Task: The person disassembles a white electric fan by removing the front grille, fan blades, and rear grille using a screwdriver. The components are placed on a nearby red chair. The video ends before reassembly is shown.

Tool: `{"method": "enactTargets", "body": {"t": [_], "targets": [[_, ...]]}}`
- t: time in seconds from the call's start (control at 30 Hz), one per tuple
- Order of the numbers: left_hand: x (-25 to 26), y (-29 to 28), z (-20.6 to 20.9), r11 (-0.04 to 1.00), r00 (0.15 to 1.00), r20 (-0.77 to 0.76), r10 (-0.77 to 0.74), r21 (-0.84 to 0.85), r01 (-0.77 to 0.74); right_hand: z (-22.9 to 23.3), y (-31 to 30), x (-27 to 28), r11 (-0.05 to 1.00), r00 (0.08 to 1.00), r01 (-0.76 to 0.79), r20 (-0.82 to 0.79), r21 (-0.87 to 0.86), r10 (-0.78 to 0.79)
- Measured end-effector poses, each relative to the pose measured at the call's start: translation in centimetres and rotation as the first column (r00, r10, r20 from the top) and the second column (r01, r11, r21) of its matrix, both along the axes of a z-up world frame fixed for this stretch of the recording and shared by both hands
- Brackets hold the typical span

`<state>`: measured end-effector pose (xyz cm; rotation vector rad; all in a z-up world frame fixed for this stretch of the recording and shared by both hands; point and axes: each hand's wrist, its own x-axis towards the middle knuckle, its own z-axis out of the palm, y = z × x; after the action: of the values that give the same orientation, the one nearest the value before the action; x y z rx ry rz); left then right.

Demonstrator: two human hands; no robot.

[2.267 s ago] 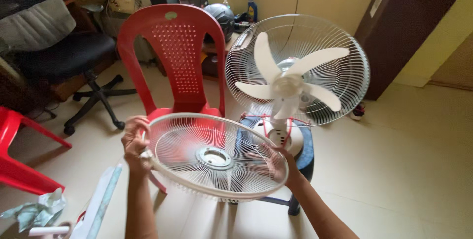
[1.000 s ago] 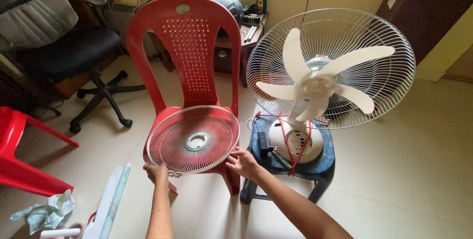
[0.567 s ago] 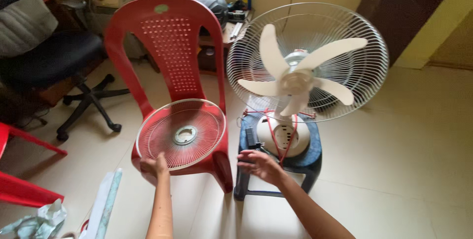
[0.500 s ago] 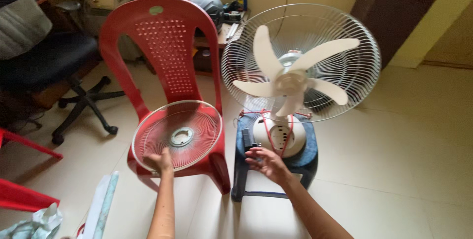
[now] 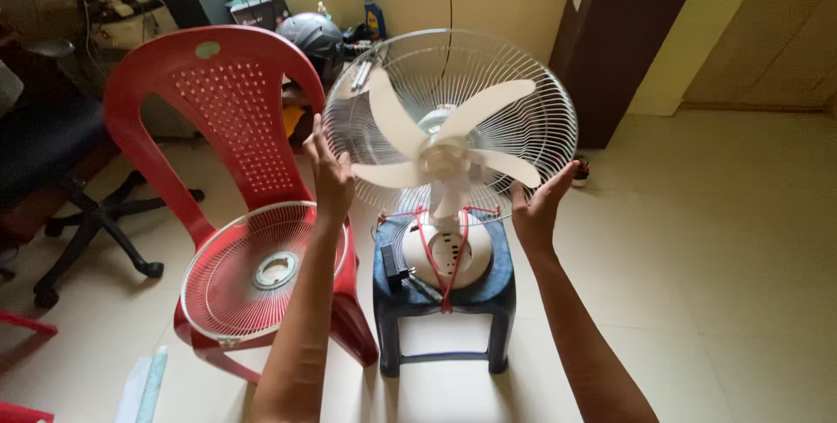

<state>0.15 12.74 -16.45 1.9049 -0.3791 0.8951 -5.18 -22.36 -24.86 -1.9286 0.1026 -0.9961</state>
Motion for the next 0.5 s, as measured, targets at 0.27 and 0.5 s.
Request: {"method": "enactTargets", "body": {"t": [0.27,0.5], "targets": [[-3.4,-2.5,1.5,0.921,0.926,0.085,0.368,0.103,-0.376,2.4,-2.2,1.6,0.990,0.998,-0.004,0.055,-0.143,0.012],[-3.3,-5.1,10.0,0.835,0.860,0.392,0.327,0.307,-0.457,5.6,9.7,-0.9,0.727,0.980,0.166,0.191,-0.666,-0.050]]}}
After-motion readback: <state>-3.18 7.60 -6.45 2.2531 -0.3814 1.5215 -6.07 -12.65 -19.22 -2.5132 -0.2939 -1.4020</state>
